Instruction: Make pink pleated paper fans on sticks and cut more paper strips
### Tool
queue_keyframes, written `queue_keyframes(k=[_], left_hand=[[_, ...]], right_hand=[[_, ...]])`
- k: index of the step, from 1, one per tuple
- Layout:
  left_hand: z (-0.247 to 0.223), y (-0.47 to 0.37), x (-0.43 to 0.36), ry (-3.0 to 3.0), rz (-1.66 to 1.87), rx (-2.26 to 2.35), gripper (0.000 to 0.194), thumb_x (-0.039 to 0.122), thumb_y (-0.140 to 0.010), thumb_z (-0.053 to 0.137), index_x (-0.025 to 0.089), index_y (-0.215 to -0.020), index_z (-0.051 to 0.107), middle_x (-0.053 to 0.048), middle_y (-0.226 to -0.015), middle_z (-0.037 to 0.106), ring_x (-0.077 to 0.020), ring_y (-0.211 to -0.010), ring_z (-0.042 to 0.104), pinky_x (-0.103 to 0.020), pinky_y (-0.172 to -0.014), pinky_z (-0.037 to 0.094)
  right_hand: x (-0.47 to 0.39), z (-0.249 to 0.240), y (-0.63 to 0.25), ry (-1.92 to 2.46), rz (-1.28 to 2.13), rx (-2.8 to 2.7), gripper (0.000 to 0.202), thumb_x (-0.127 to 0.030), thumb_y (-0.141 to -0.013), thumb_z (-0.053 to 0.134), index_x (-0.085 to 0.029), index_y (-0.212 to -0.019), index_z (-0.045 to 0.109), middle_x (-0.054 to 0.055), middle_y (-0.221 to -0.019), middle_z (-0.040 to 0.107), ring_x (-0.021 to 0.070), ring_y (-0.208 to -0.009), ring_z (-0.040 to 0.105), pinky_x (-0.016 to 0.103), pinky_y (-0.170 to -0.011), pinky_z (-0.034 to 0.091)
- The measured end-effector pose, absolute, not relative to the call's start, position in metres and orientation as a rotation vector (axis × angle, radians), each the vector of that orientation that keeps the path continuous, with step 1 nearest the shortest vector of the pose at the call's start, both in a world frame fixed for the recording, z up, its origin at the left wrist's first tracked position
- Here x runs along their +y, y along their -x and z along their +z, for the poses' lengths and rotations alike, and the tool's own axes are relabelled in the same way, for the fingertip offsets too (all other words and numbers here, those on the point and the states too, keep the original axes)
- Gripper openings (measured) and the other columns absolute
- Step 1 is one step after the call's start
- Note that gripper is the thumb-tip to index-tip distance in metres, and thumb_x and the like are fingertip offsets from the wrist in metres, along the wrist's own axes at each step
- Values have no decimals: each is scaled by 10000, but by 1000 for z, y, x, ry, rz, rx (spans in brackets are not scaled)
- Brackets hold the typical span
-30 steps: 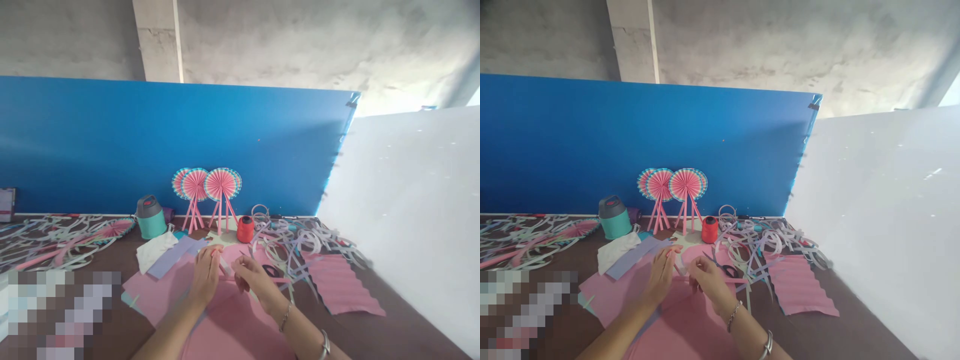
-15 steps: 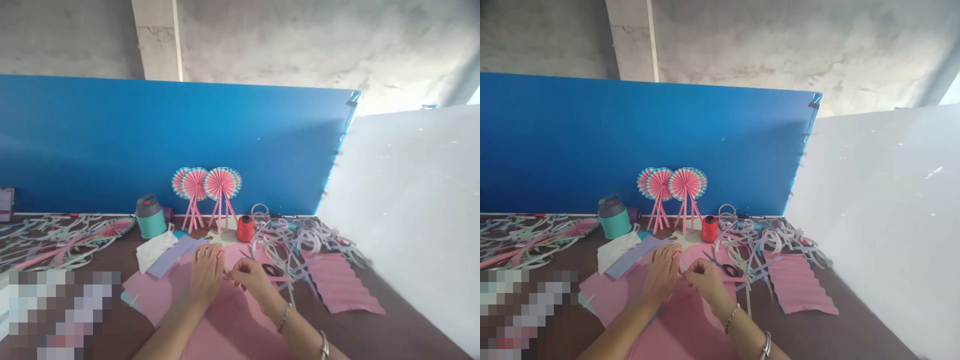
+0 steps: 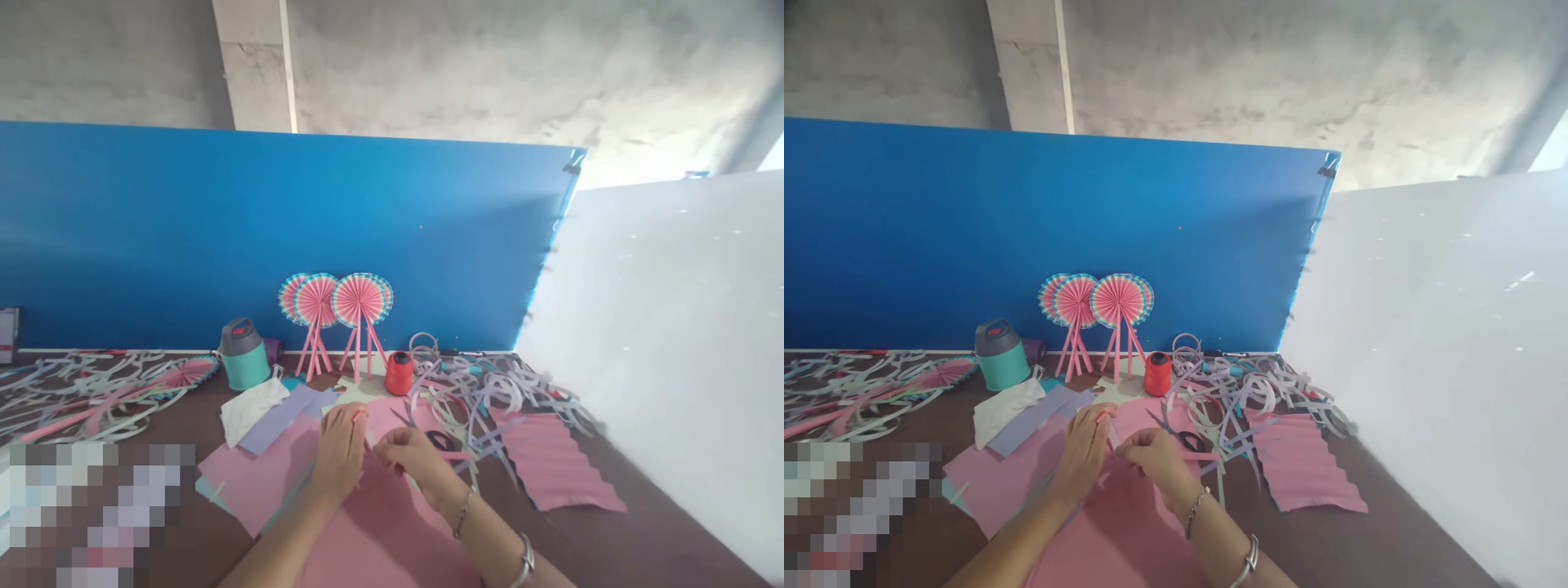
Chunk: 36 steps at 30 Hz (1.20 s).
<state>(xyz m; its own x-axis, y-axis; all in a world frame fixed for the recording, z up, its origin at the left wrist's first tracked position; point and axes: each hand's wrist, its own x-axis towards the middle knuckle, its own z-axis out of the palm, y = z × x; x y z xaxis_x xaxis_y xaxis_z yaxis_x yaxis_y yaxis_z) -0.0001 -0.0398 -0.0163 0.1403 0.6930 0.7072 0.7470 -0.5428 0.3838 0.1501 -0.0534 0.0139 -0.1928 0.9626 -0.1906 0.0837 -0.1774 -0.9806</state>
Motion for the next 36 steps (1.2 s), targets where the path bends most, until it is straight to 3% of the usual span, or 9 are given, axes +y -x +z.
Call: queue_keyframes(k=[15,23,29,36], left_hand=[[-20,-5,-45,2377,-1494,-1708,351,250,-969,220,231,-1025,567,-50,-974,651,-161,-977,586,-338,-845,462],[-12,0,-41,2384,-1298,-1546,309,212,-960,251,202,-953,560,-58,-905,639,-199,-916,564,-412,-873,398],[2,-1,-45,2362,-1067,-1513,228,213,-939,331,223,-926,559,-35,-914,654,-220,-973,535,-485,-986,270],[-1,-2,-45,2332,-1091,-1518,210,227,-936,352,235,-924,561,-15,-932,659,-214,-993,545,-472,-997,271]], right_hand=[[-49,6,-150,1343,1431,-1362,136,-264,-587,621,-167,-501,580,-33,-476,494,89,-486,420,238,-506,318],[-52,9,-149,1299,1351,-1305,73,-170,-566,573,-177,-503,537,-41,-499,474,92,-500,394,241,-505,303],[-52,11,-150,1186,1420,-1226,59,-161,-527,538,-178,-479,507,-26,-501,513,100,-523,447,234,-509,332],[-54,13,-150,1234,1496,-1215,43,-184,-523,536,-182,-506,496,-22,-469,552,117,-486,534,222,-467,324]])
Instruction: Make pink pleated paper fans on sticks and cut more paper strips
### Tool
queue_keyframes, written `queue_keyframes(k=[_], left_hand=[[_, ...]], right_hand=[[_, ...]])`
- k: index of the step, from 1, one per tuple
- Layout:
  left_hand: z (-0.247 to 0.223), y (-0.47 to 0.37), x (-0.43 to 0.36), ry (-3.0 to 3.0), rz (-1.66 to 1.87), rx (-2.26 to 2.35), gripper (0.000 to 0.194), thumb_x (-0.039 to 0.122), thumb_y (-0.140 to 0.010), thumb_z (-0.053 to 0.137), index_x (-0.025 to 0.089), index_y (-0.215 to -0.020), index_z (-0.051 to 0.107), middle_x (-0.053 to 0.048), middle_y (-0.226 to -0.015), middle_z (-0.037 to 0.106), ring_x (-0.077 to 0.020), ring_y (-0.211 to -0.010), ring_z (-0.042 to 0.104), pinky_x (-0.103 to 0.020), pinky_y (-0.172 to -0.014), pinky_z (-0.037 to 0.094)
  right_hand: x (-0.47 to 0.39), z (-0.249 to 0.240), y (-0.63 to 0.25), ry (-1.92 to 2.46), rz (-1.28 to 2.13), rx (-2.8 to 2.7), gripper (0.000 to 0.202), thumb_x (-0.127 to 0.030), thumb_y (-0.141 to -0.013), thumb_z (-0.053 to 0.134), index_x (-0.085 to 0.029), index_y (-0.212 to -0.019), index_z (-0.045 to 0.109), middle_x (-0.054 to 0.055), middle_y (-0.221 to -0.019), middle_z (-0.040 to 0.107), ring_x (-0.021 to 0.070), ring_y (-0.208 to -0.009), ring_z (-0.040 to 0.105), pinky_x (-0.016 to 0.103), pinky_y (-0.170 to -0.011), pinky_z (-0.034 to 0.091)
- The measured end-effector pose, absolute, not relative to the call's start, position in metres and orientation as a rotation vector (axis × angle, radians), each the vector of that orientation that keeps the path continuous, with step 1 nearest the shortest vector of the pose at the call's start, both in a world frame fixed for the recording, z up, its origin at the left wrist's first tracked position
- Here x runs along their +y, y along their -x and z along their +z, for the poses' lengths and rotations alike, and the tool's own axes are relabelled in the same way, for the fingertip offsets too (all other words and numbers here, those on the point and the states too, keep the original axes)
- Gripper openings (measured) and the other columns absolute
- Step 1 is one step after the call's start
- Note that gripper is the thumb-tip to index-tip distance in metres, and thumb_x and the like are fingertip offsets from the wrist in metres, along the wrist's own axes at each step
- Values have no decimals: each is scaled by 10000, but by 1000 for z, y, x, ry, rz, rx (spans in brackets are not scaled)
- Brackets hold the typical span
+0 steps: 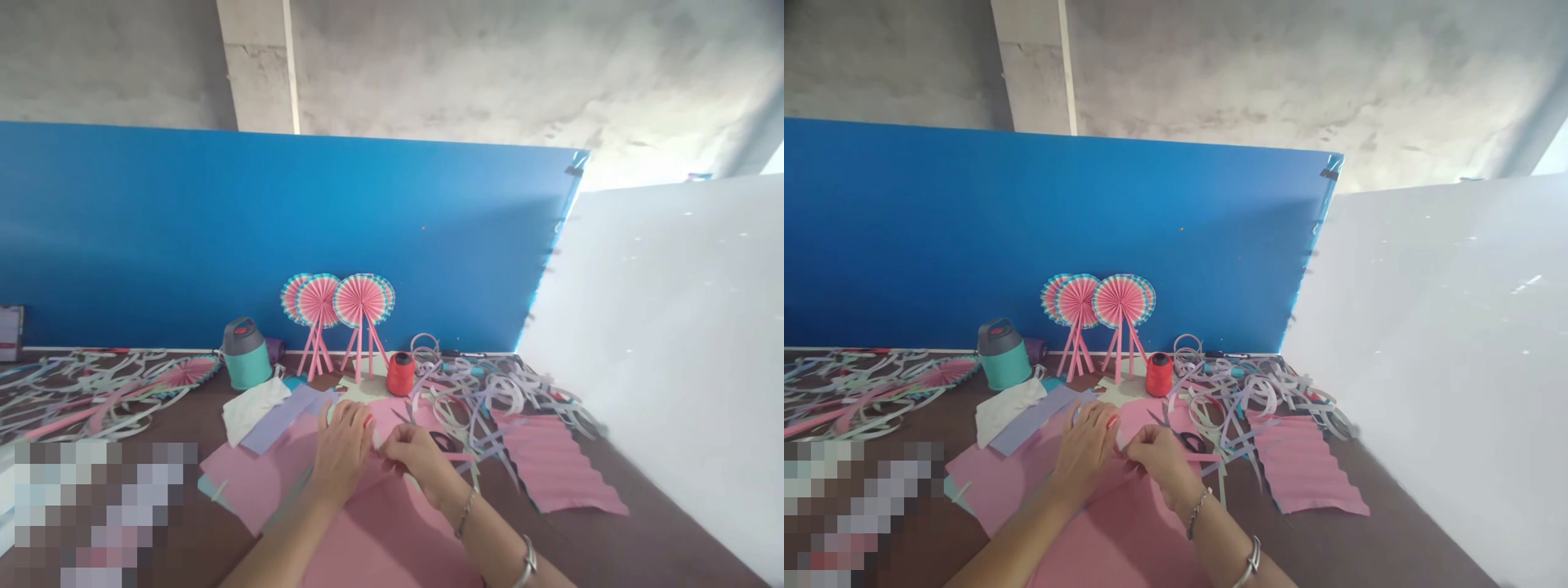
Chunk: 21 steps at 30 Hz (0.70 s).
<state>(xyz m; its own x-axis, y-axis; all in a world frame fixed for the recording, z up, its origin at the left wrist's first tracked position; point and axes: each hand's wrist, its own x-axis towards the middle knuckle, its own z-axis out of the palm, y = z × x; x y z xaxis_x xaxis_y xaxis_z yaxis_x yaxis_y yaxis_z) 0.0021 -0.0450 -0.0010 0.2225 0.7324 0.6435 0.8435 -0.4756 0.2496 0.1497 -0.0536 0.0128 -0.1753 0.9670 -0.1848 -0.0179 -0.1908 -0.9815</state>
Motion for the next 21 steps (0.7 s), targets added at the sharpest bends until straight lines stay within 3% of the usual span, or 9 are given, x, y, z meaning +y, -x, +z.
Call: queue_keyframes(k=[6,12,21], left_hand=[[-14,-5,-42,2410,-1382,-1711,305,265,-951,254,234,-953,557,-39,-932,654,-192,-953,564,-373,-899,386],[-5,-8,-47,2652,-1797,-1989,373,401,-943,183,259,-857,517,-9,-824,600,-166,-713,559,-297,-761,451],[-3,-9,-49,2669,-2110,-2170,416,481,-915,223,234,-847,552,-32,-970,637,-203,-996,546,-338,-909,392]], right_hand=[[-52,5,-147,1185,1553,-1150,63,-163,-514,577,-168,-500,516,-25,-498,546,123,-563,540,228,-533,346],[-49,5,-147,1178,1529,-1143,45,-155,-498,590,-154,-482,549,-35,-485,521,91,-519,433,236,-542,309],[-48,1,-150,1187,1496,-1214,60,-181,-539,634,-139,-520,595,-27,-506,531,104,-548,442,256,-583,325]])
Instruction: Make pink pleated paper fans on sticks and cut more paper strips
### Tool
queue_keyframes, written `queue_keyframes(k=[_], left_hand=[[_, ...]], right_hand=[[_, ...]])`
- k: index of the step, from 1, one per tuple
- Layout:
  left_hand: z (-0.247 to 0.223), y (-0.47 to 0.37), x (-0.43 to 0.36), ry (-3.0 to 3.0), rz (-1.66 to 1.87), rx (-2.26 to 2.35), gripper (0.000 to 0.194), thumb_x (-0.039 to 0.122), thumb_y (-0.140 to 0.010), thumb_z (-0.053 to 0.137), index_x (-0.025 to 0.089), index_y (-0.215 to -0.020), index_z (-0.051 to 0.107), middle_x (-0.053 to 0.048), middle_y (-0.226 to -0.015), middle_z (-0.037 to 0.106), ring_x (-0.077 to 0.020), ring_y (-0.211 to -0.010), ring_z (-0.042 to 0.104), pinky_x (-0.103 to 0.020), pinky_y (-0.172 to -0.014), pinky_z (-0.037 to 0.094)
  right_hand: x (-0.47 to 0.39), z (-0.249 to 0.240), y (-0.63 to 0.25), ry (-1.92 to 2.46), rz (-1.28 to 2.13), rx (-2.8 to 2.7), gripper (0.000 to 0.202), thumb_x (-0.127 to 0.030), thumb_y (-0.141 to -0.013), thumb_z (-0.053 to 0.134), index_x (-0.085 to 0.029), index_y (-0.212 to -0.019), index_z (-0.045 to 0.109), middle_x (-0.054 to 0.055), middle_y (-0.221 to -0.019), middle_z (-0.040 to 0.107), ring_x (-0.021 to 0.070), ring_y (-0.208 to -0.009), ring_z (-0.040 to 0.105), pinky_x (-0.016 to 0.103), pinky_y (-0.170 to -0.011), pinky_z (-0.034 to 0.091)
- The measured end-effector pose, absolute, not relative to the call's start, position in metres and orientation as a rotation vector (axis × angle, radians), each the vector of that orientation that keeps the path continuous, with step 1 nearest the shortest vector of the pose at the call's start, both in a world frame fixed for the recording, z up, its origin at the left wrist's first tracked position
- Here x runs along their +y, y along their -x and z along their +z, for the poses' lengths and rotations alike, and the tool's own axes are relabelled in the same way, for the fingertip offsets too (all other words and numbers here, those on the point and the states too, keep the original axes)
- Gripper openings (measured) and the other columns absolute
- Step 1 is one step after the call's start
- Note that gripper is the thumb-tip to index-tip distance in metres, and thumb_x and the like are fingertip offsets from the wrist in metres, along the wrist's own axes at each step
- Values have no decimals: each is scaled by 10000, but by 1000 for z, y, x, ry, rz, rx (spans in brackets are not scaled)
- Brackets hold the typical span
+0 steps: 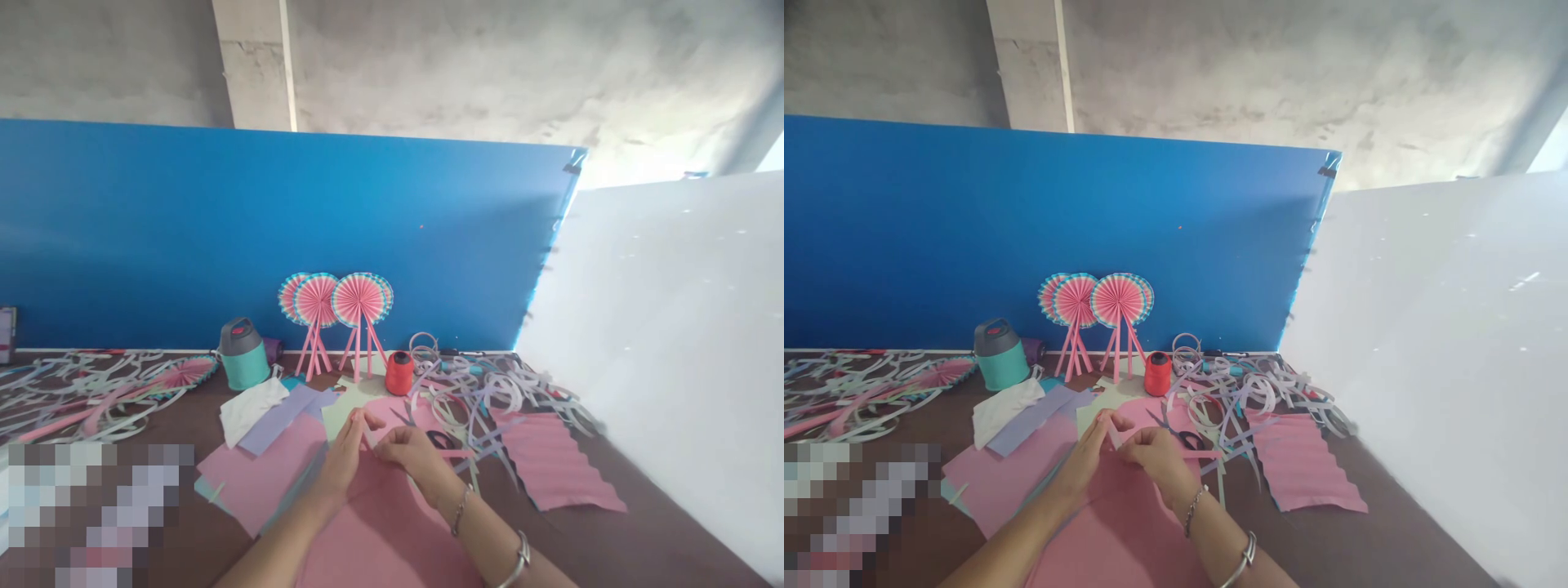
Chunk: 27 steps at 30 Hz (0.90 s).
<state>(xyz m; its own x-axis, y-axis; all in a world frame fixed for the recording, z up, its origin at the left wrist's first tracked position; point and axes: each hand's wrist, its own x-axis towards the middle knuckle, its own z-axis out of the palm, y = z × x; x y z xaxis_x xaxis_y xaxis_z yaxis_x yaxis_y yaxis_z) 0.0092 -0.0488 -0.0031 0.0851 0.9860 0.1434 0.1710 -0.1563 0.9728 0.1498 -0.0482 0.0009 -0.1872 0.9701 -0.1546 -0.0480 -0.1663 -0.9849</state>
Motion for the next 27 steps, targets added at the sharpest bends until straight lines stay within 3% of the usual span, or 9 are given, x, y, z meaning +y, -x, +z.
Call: queue_keyframes(k=[12,20,27], left_hand=[[-2,-8,-49,-1397,1117,1130,401,524,-885,278,230,-849,548,-43,-1029,617,-223,-1026,523,-355,-901,400],[11,-8,-57,-1387,1020,1206,446,542,-880,232,241,-873,561,-32,-1026,629,-215,-836,536,-390,-849,399],[5,-9,-55,-1382,1059,1211,426,538,-877,242,244,-860,550,-33,-1096,638,-219,-925,555,-366,-854,416]], right_hand=[[-48,5,-155,1130,1639,-1184,25,-159,-538,643,-134,-539,643,-5,-563,564,118,-606,477,250,-619,356],[-48,8,-153,1231,1504,-1274,104,-210,-552,639,-140,-496,586,-29,-495,496,101,-540,403,255,-570,291],[-48,5,-153,1269,1496,-1264,91,-207,-546,654,-133,-510,614,-19,-515,531,111,-565,446,258,-593,327]])
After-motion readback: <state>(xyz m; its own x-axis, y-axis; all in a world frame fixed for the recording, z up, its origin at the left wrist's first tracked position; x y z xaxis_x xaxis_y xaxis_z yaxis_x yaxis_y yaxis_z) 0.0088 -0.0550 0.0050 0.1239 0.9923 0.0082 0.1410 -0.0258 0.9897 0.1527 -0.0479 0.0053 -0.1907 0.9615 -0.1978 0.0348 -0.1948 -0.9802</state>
